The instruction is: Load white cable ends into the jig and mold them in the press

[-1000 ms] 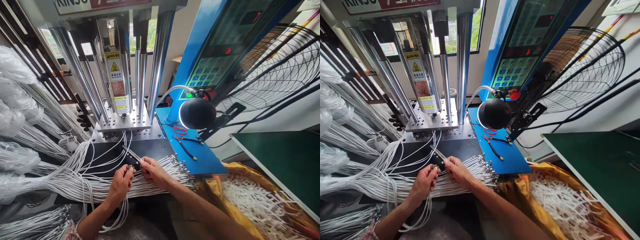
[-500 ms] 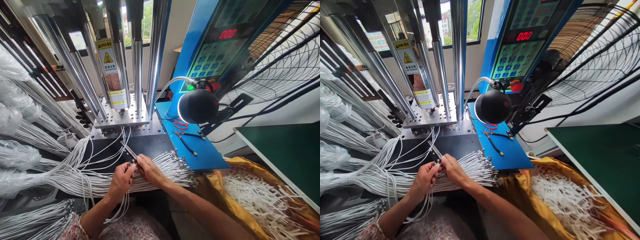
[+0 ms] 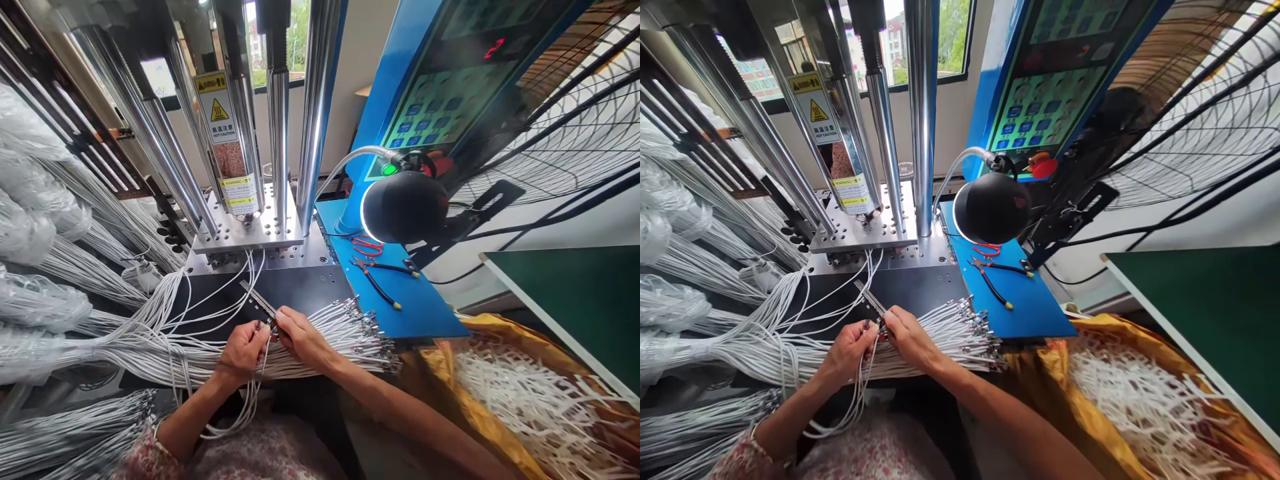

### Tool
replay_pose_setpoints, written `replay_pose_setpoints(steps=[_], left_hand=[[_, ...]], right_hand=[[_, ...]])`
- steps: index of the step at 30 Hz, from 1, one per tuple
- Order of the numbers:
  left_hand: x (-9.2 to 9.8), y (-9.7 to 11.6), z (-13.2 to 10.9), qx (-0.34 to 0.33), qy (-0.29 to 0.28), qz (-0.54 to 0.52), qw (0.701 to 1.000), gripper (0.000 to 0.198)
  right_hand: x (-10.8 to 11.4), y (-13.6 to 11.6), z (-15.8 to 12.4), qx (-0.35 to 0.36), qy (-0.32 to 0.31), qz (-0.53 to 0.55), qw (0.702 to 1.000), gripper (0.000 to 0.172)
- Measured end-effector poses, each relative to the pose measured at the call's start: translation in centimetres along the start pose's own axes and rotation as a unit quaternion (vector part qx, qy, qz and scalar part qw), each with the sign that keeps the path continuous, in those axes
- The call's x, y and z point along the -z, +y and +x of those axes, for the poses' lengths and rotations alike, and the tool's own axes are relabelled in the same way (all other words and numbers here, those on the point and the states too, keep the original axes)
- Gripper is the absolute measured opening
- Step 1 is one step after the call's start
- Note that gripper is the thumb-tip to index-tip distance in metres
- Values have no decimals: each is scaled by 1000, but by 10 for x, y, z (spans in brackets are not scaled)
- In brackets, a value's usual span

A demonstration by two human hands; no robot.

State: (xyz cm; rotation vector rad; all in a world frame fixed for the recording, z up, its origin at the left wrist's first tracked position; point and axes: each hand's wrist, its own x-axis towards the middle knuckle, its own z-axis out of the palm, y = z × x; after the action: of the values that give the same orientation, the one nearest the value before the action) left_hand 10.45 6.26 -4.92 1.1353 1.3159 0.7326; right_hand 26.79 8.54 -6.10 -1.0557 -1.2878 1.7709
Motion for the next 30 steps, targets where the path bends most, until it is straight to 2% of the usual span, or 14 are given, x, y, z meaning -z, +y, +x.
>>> replay_pose_setpoints(steps=[7, 15, 22, 26, 28, 30], left_hand=[[-1, 3, -4, -8, 0, -44, 999, 41], [7, 2, -3, -44, -43, 6, 998, 38], [10, 8, -3, -31, -54, -2, 998, 39], [10, 9, -3, -12, -68, 18, 997, 40], [11, 7, -2, -17, -24, 53, 998, 40], [12, 5, -1, -46, 82, 76, 993, 36]], right_hand=[[3, -3, 0, 51, -14, -154, 987, 32], [7, -12, -5, 91, -37, -299, 949, 28], [3, -8, -6, 93, -23, -324, 941, 25], [2, -6, -4, 79, -21, -267, 960, 29], [3, -3, -3, 62, 10, -212, 975, 32], [4, 0, -3, 46, 40, -151, 987, 34]])
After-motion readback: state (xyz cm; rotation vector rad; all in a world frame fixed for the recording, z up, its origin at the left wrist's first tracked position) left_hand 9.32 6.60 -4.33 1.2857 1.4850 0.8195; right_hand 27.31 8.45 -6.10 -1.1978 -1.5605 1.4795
